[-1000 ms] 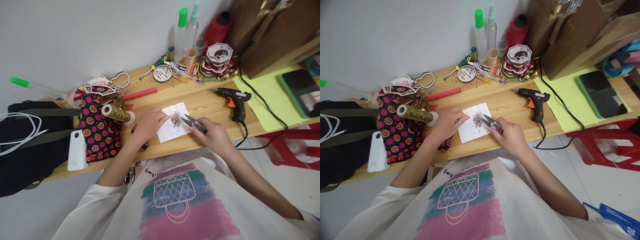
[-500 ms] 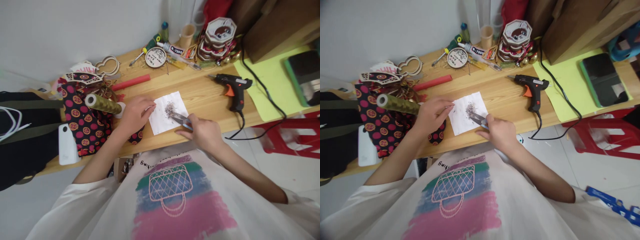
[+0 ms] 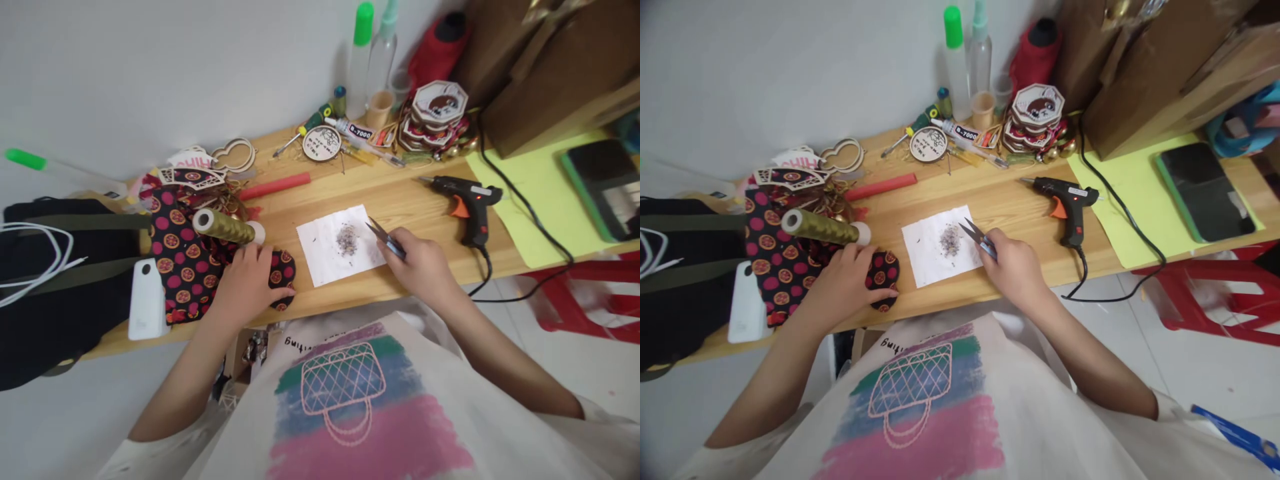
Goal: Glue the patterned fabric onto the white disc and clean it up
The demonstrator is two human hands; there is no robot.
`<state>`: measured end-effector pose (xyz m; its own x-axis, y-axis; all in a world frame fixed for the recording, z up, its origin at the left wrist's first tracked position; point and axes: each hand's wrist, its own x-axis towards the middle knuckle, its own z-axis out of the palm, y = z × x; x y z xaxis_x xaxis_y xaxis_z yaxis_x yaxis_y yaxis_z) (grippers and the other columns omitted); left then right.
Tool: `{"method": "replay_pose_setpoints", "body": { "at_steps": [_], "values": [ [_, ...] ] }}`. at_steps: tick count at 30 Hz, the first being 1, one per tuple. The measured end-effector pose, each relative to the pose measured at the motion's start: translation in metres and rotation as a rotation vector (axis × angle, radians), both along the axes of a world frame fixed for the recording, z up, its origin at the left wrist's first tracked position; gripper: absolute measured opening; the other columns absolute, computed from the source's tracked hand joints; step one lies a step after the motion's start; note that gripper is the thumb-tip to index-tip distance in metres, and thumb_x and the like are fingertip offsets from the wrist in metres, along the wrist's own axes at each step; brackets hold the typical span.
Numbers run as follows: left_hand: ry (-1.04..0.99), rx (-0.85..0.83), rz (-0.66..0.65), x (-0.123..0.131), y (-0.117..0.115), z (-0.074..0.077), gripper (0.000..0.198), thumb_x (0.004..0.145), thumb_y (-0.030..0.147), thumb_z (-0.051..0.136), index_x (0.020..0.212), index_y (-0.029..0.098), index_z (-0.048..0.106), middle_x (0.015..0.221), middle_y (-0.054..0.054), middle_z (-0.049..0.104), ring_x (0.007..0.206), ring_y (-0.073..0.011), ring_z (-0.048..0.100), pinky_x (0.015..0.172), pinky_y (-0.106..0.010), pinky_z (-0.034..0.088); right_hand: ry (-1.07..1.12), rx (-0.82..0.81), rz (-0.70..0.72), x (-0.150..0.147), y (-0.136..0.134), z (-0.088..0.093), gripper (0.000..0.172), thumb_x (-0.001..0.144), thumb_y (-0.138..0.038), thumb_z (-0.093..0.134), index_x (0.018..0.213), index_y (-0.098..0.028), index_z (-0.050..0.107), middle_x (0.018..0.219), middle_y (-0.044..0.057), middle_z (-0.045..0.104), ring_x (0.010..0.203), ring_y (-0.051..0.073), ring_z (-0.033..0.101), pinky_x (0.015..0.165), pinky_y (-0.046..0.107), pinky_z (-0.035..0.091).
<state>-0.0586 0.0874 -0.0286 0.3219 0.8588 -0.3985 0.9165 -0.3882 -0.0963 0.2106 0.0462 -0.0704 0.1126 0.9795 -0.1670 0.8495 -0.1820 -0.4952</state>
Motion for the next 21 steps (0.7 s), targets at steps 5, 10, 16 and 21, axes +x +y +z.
{"method": "replay_pose_setpoints", "body": {
  "at_steps": [5, 10, 16, 21],
  "values": [
    [-0.028, -0.102, 0.154, 0.005, 0.012, -0.004, 0.089, 0.052, 0.054, 0.079, 0.12, 0.009, 0.042, 0.115, -0.018, 0.046, 0.112, -0.0384, 0.047, 0.09, -0.046, 0.044, 0.066, -0.008, 0.027, -0.007, 0.009, 0.003, 0.02, 0.08, -0.039, 0.046, 0.077, -0.02, 0.052, 0.062, 0.006, 0.06, 0.056, 0.021, 0.053, 0.056, 0.027, 0.028],
    [-0.214, -0.165, 0.236, 0.001, 0.014, -0.007, 0.058, 0.057, 0.048, 0.076, 0.098, 0.015, 0.052, 0.108, -0.012, 0.047, 0.104, -0.0337, 0.05, 0.089, -0.044, 0.043, 0.184, -0.015, 0.017, -0.007, 0.014, 0.007, 0.018, 0.077, -0.038, 0.049, 0.07, -0.021, 0.046, 0.057, 0.002, 0.05, 0.053, 0.017, 0.045, 0.056, 0.027, 0.025],
    [-0.847, -0.339, 0.261, -0.009, 0.023, 0.0, 0.027, 0.075, 0.043, 0.062, 0.089, 0.02, 0.06, 0.087, -0.003, 0.063, 0.081, -0.0203, 0.058, 0.075, -0.033, 0.046, 0.516, -0.044, 0.022, -0.004, 0.014, 0.009, 0.034, 0.083, -0.049, 0.044, 0.063, -0.021, 0.043, 0.055, -0.002, 0.042, 0.053, 0.013, 0.04, 0.055, 0.026, 0.03],
    [-1.241, -0.414, 0.499, 0.019, 0.022, 0.001, 0.024, 0.065, 0.036, 0.074, 0.081, 0.02, 0.066, 0.079, -0.001, 0.067, 0.069, -0.015, 0.059, 0.063, -0.024, 0.045, 0.845, -0.093, -0.017, -0.021, 0.019, 0.017, 0.047, 0.084, -0.064, 0.038, 0.063, -0.022, 0.037, 0.05, -0.007, 0.03, 0.043, 0.008, 0.027, 0.044, 0.024, 0.026]
  ]
}}
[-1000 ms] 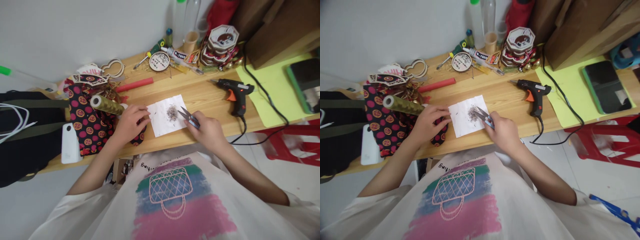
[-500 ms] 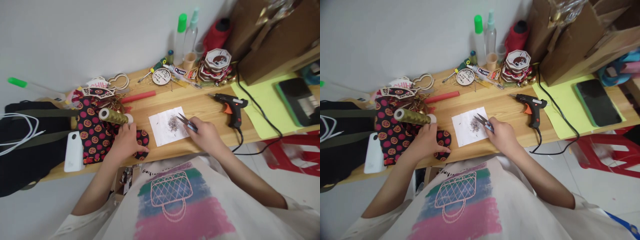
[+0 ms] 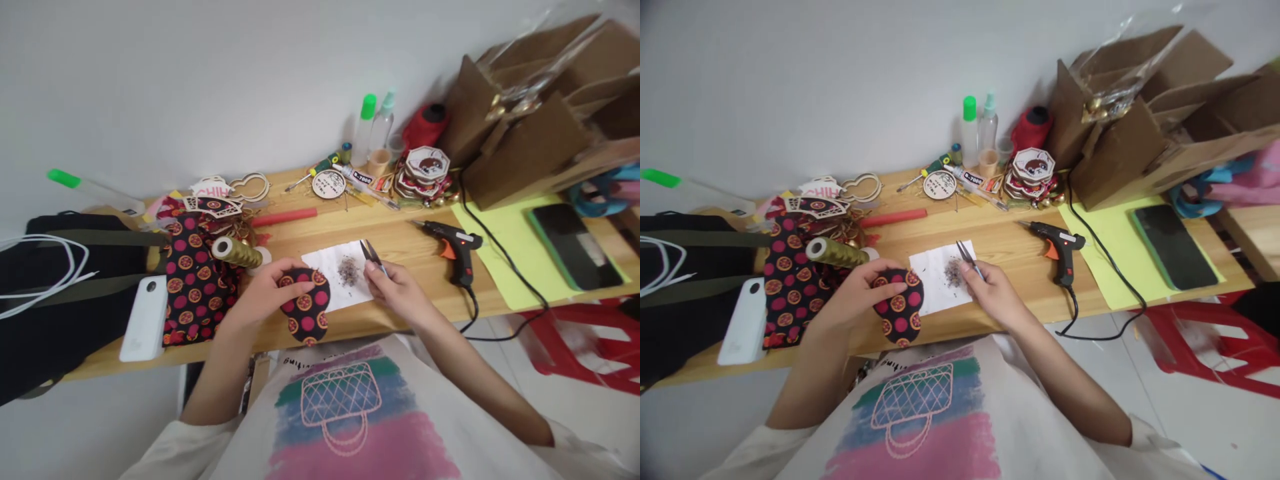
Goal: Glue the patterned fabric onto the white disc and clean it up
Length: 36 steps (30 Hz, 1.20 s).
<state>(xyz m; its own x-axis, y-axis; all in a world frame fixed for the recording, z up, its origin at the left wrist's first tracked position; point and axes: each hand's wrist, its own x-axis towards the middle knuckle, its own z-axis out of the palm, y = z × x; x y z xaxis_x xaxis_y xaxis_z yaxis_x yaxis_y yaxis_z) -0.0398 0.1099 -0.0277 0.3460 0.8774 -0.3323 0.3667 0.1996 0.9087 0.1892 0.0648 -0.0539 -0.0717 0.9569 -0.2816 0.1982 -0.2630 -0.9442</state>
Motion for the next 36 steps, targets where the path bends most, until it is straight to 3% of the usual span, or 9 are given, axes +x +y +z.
{"method": "replay_pose_setpoints", "body": {
  "at_steps": [6, 12, 18, 22, 26, 31, 36],
  "values": [
    [-0.231, -0.037, 0.134, 0.03, -0.007, -0.011, 0.017, 0.062, 0.027, 0.076, 0.074, 0.019, 0.068, 0.073, 0.001, 0.067, 0.069, -0.014, 0.059, 0.068, -0.025, 0.047, 0.204, -0.072, -0.006, -0.03, 0.019, 0.014, 0.04, 0.07, -0.057, 0.063, 0.076, -0.018, 0.053, 0.046, -0.01, 0.034, 0.039, 0.005, 0.026, 0.037, 0.022, 0.02],
    [-0.327, -0.07, 0.271, 0.03, -0.009, -0.017, 0.018, 0.061, 0.028, 0.076, 0.075, 0.019, 0.07, 0.075, 0.0, 0.069, 0.071, -0.0144, 0.061, 0.07, -0.025, 0.048, 0.308, -0.159, -0.023, -0.039, 0.033, 0.018, 0.036, 0.064, -0.049, 0.069, 0.069, -0.018, 0.052, 0.041, -0.011, 0.033, 0.035, 0.003, 0.022, 0.035, 0.02, 0.015],
    [-0.431, -0.196, 0.389, 0.025, -0.007, -0.017, 0.023, 0.056, 0.03, 0.079, 0.073, 0.019, 0.069, 0.071, 0.001, 0.067, 0.066, -0.012, 0.059, 0.065, -0.023, 0.048, 0.357, -0.216, -0.035, -0.025, 0.03, 0.023, 0.042, 0.067, -0.057, 0.066, 0.072, -0.018, 0.052, 0.042, -0.012, 0.028, 0.036, 0.003, 0.02, 0.036, 0.02, 0.012],
    [-0.434, -0.213, 0.405, 0.025, -0.003, -0.017, 0.023, 0.056, 0.031, 0.079, 0.073, 0.019, 0.068, 0.07, 0.002, 0.066, 0.064, -0.0113, 0.058, 0.061, -0.022, 0.047, 0.274, -0.177, 0.091, -0.009, 0.014, 0.024, 0.056, 0.08, -0.07, 0.042, 0.08, -0.016, 0.057, 0.048, -0.008, 0.032, 0.041, 0.005, 0.024, 0.037, 0.021, 0.015],
    [-0.424, -0.213, 0.425, 0.03, -0.001, -0.02, 0.024, 0.057, 0.031, 0.078, 0.076, 0.02, 0.067, 0.073, 0.002, 0.067, 0.066, -0.0113, 0.058, 0.063, -0.022, 0.048, 0.304, -0.293, 0.142, -0.006, -0.006, 0.024, 0.048, 0.084, -0.065, 0.039, 0.079, -0.018, 0.049, 0.053, -0.008, 0.03, 0.043, 0.006, 0.023, 0.038, 0.021, 0.018],
    [-0.433, -0.241, 0.415, 0.038, -0.003, -0.021, 0.024, 0.057, 0.029, 0.078, 0.076, 0.02, 0.067, 0.073, 0.002, 0.067, 0.066, -0.0106, 0.058, 0.063, -0.021, 0.048, 0.287, -0.333, 0.199, -0.014, -0.016, 0.025, 0.05, 0.088, -0.063, 0.029, 0.069, -0.02, 0.043, 0.047, -0.007, 0.038, 0.04, 0.007, 0.034, 0.041, 0.022, 0.03],
    [-0.418, -0.24, 0.371, 0.042, -0.007, -0.021, 0.023, 0.06, 0.028, 0.077, 0.078, 0.019, 0.066, 0.075, 0.002, 0.067, 0.067, -0.0108, 0.059, 0.065, -0.022, 0.047, 0.339, -0.378, 0.177, -0.014, -0.014, 0.025, 0.05, 0.086, -0.066, 0.031, 0.066, -0.021, 0.04, 0.041, -0.01, 0.031, 0.033, 0.006, 0.027, 0.034, 0.02, 0.023]
  ]
}}
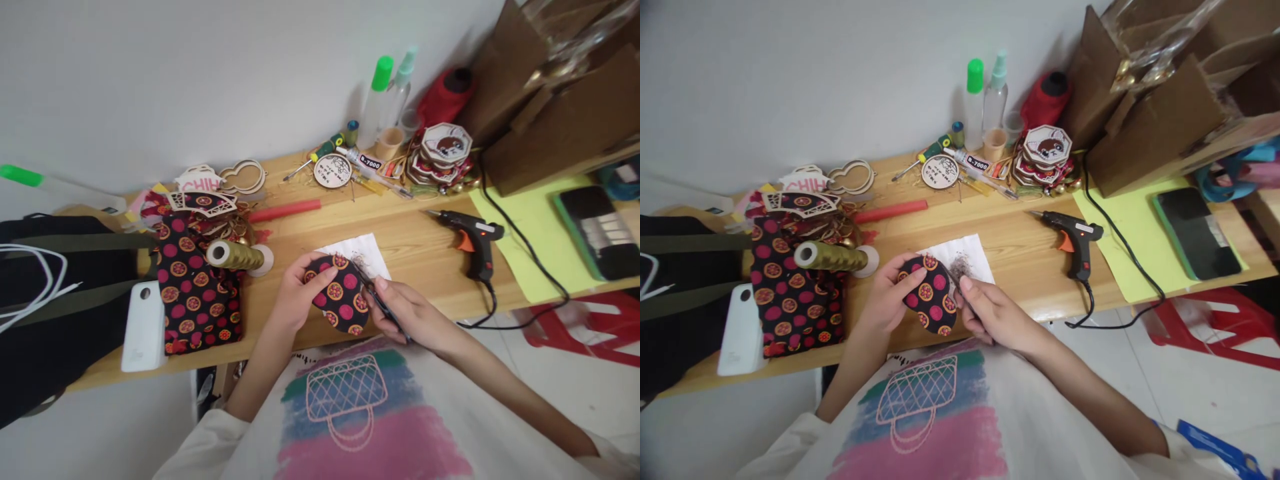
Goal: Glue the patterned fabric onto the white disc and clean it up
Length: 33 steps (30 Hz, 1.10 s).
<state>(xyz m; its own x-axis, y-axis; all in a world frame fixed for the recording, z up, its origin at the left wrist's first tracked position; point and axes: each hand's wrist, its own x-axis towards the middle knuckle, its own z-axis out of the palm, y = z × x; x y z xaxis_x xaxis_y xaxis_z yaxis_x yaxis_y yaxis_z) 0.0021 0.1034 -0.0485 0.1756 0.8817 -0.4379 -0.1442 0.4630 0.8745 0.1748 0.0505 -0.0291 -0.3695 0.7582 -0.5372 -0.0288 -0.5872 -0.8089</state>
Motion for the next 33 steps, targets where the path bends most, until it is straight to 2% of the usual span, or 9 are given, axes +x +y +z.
{"method": "replay_pose_setpoints", "body": {
  "at_steps": [6, 26, 33],
  "values": [
    [0.002, 0.019, -0.007, -0.001, -0.003, -0.005, 0.023, 0.062, 0.03, 0.076, 0.079, 0.019, 0.065, 0.076, 0.002, 0.066, 0.069, -0.0111, 0.059, 0.067, -0.022, 0.048, 0.016, -0.05, -0.053, 0.003, -0.003, -0.003, 0.046, 0.086, -0.064, 0.035, 0.07, -0.021, 0.04, 0.042, -0.012, 0.028, 0.031, 0.004, 0.02, 0.031, 0.018, 0.016],
    [-0.023, 0.029, 0.029, 0.005, -0.013, -0.003, 0.021, 0.062, 0.026, 0.075, 0.078, 0.019, 0.063, 0.074, 0.004, 0.064, 0.068, -0.0088, 0.056, 0.065, -0.019, 0.045, 0.013, 0.027, -0.065, 0.005, -0.008, -0.007, 0.044, 0.086, -0.061, 0.04, 0.065, -0.022, 0.039, 0.038, -0.012, 0.027, 0.031, 0.004, 0.018, 0.03, 0.017, 0.012],
    [-0.057, -0.018, 0.067, 0.005, -0.011, -0.001, 0.028, 0.057, 0.027, 0.079, 0.077, 0.017, 0.062, 0.071, 0.004, 0.063, 0.064, -0.0083, 0.055, 0.062, -0.019, 0.044, 0.008, 0.042, -0.103, 0.01, -0.008, -0.009, 0.047, 0.085, -0.063, 0.041, 0.064, -0.021, 0.039, 0.038, -0.011, 0.027, 0.031, 0.004, 0.019, 0.03, 0.018, 0.013]
  ]
}}
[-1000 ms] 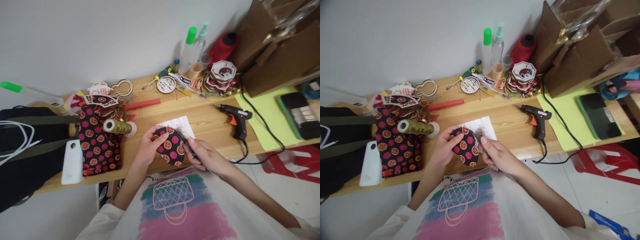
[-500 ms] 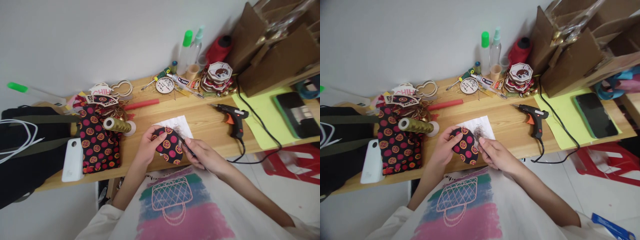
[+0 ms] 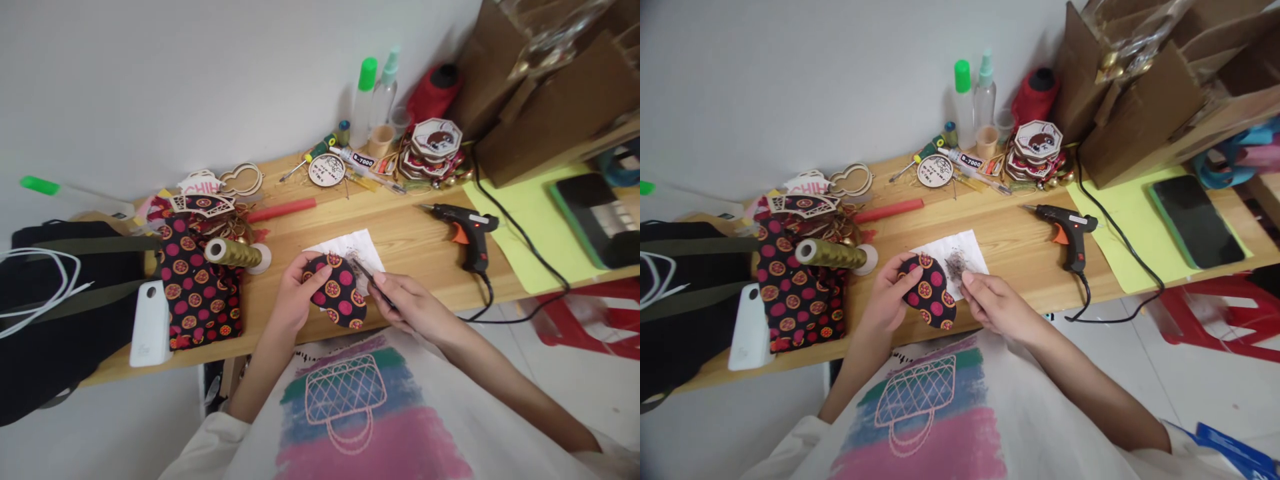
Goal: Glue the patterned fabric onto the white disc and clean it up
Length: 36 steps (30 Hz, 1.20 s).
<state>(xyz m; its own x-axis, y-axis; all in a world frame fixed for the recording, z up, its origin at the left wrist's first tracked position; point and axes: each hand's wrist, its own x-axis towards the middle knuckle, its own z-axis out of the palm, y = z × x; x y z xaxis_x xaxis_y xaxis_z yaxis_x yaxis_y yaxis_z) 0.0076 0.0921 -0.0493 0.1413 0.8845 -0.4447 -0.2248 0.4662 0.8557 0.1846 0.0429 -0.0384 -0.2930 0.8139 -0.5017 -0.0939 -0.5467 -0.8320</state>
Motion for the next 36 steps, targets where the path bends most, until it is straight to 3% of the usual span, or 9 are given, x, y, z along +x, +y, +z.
{"method": "replay_pose_setpoints", "body": {
  "at_steps": [10, 18, 28, 32, 36],
  "values": [
    [0.013, -0.015, -0.029, 0.001, 0.0, -0.001, 0.029, 0.056, 0.028, 0.079, 0.077, 0.018, 0.062, 0.072, 0.003, 0.063, 0.063, -0.0089, 0.055, 0.062, -0.02, 0.045, 0.06, -0.011, 0.078, 0.002, 0.001, -0.001, 0.046, 0.087, -0.06, 0.038, 0.063, -0.021, 0.037, 0.039, -0.011, 0.028, 0.031, 0.004, 0.02, 0.03, 0.018, 0.013],
    [0.034, 0.042, -0.042, 0.0, 0.001, -0.004, 0.022, 0.062, 0.026, 0.076, 0.078, 0.018, 0.062, 0.073, 0.004, 0.062, 0.066, -0.0077, 0.054, 0.063, -0.018, 0.043, 0.027, 0.023, 0.093, 0.002, 0.006, 0.0, 0.048, 0.085, -0.063, 0.04, 0.061, -0.022, 0.037, 0.038, -0.011, 0.029, 0.031, 0.004, 0.023, 0.031, 0.02, 0.015],
    [0.034, 0.029, -0.053, 0.001, 0.004, -0.002, 0.025, 0.061, 0.027, 0.076, 0.079, 0.018, 0.061, 0.073, 0.004, 0.062, 0.066, -0.0089, 0.055, 0.064, -0.02, 0.044, 0.014, 0.04, 0.064, 0.003, 0.008, -0.005, 0.047, 0.085, -0.061, 0.043, 0.061, -0.021, 0.038, 0.038, -0.01, 0.029, 0.033, 0.004, 0.021, 0.034, 0.02, 0.015],
    [0.066, 0.043, -0.128, -0.004, 0.012, -0.003, 0.025, 0.059, 0.028, 0.076, 0.077, 0.017, 0.062, 0.072, 0.003, 0.063, 0.066, -0.0095, 0.055, 0.063, -0.02, 0.043, -0.013, 0.019, 0.065, 0.003, 0.008, -0.007, 0.049, 0.084, -0.065, 0.041, 0.063, -0.021, 0.039, 0.037, -0.011, 0.028, 0.032, 0.004, 0.02, 0.033, 0.02, 0.013],
    [0.137, 0.036, -0.285, -0.012, 0.029, -0.001, 0.026, 0.056, 0.026, 0.077, 0.073, 0.016, 0.06, 0.073, 0.002, 0.063, 0.066, -0.0102, 0.055, 0.062, -0.021, 0.042, -0.095, 0.02, 0.083, 0.001, 0.009, -0.009, 0.049, 0.084, -0.067, 0.035, 0.064, -0.021, 0.038, 0.038, -0.011, 0.026, 0.032, 0.004, 0.018, 0.033, 0.019, 0.014]
  ]
}}
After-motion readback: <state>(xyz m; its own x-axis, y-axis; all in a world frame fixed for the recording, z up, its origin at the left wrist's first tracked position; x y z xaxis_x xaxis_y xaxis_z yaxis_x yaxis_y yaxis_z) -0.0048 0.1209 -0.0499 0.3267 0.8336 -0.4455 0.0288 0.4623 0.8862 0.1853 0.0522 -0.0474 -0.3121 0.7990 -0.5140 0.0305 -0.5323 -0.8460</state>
